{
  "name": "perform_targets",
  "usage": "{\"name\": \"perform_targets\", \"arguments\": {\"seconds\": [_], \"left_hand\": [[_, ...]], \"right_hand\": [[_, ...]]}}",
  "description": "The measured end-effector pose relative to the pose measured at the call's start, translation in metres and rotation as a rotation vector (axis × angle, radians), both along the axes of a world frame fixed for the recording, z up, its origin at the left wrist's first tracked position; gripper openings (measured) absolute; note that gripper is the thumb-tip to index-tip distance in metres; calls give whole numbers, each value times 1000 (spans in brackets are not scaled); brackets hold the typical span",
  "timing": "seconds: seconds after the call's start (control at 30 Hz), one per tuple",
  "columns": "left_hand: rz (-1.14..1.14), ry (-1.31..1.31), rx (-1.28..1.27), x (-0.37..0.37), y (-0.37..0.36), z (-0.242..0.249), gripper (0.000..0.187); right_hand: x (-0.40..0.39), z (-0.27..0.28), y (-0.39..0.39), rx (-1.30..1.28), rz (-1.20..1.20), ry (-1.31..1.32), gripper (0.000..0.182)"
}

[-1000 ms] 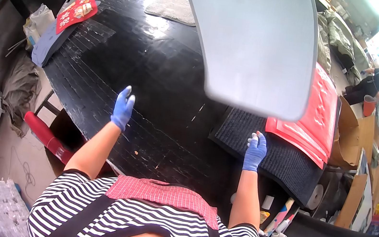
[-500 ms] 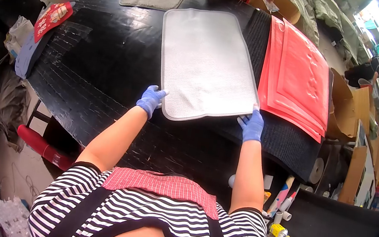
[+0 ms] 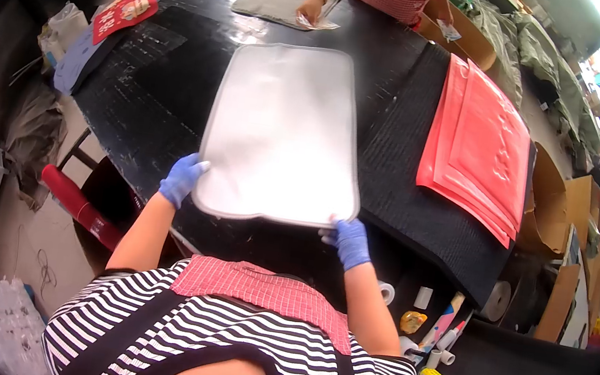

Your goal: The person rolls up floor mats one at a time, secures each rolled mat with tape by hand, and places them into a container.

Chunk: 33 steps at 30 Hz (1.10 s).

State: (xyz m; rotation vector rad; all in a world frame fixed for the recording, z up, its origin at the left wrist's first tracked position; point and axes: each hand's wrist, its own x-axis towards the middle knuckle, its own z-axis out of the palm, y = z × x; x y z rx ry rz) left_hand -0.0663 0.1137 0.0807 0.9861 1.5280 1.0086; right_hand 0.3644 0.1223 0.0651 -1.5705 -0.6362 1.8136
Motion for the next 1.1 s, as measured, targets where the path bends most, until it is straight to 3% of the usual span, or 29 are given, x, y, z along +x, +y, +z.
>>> {"name": "perform_targets", "arguments": {"seconds": [0.13, 0.33, 0.47, 0.73, 0.93, 1.1], "left_hand": [[186, 165, -197, -66, -67, -62, 37], [236, 349, -177, -78, -106, -91, 50], [237, 311, -153, -75, -104, -92, 52], [301, 539, -128, -59, -103, -85, 56], [269, 487, -153, -57, -101, -71, 57], [279, 675, -95, -46, -106, -67, 58]], "right_hand": [[-35, -19, -25, -141, 328, -263, 32], [-31, -25, -21, 88, 289, -236, 23], [-33, -22, -6, 143, 450, -384, 23], [-36, -30, 1, 129, 406, -402, 23], [-34, -44, -1, 167, 364, -398, 19], [-35, -42, 0, 175, 351, -398, 16]]}}
